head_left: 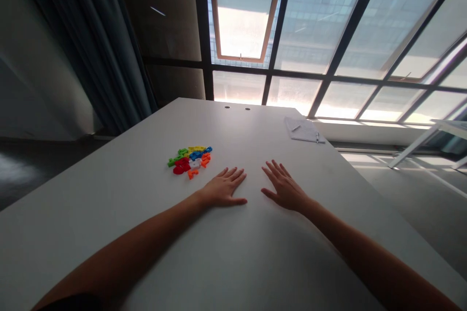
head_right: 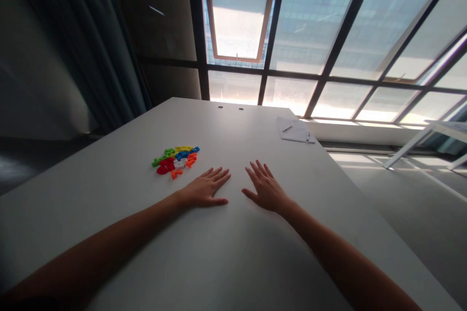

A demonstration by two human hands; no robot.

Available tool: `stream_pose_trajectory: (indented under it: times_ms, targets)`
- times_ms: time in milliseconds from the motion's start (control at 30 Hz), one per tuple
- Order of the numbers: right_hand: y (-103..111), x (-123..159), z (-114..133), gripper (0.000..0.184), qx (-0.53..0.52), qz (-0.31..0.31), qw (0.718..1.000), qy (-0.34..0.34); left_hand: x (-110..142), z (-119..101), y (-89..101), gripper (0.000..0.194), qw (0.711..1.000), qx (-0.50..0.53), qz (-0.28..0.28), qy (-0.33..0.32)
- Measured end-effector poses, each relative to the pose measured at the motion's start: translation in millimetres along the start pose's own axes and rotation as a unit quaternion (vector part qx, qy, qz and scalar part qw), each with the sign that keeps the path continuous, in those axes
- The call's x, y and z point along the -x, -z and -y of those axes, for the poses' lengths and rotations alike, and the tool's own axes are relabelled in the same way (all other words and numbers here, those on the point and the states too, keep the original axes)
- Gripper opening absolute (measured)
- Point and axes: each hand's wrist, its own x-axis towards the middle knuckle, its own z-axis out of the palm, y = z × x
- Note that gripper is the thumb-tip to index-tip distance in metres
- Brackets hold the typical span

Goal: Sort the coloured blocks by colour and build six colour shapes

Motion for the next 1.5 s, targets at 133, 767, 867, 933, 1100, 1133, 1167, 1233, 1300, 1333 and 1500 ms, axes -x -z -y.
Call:
stream_pose_trajectory:
  times_ms: [133,767,867,933,1100,1133,1167,1233,1300,1333,1500]
  targets:
    - [-5.0,-1.8,5.2,0.106,-0.002,0.127,0.992,-0.018,2.2,-2.2,2.8,0.121,1.000,0.000,0.006,0.005]
    - [-11.5,-2.3,-1.9,0.102,-0.009,0.108,0.994,-0.035,2.1,-0.5,0.4,0.112,0.999,0.011,-0.024,0.021]
    - [-11.6,-2.2,-2.9,0.101,-0.014,0.104,0.994,-0.034,1.5,-1.6,-2.2,0.109,0.999,0.008,-0.027,0.024]
    - [-10.9,-2.3,-2.7,0.100,-0.016,0.102,0.994,-0.033,1.1,-1.9,-3.4,0.107,0.999,0.004,-0.029,0.022]
    - [-8.0,-2.8,0.1,0.102,-0.014,0.108,0.993,-0.034,0.5,21.4,10.9,0.089,0.996,-0.056,-0.066,0.020]
    - [-7.5,-2.9,0.6,0.101,-0.015,0.110,0.993,-0.034,1.0,32.4,18.2,0.087,0.993,-0.077,-0.077,0.034]
    - [-7.2,-2.9,1.0,0.101,-0.018,0.111,0.993,-0.036,2.1,45.1,26.7,0.087,0.990,-0.094,-0.086,0.059]
    - [-6.7,-2.9,1.5,0.099,-0.023,0.111,0.993,-0.038,6.2,73.4,45.1,0.086,0.980,-0.107,-0.093,0.137]
    - [-6.4,-2.9,1.9,0.098,-0.024,0.109,0.993,-0.039,12.9,101.5,61.3,0.090,0.973,-0.095,-0.073,0.199]
    - [-6.2,-2.8,2.1,0.097,-0.023,0.108,0.993,-0.038,16.8,114.1,67.2,0.093,0.969,-0.086,-0.058,0.225]
    - [-5.1,-2.5,3.3,0.095,-0.023,0.108,0.993,-0.034,31.0,150.9,69.7,0.095,0.952,-0.028,-0.013,0.306]
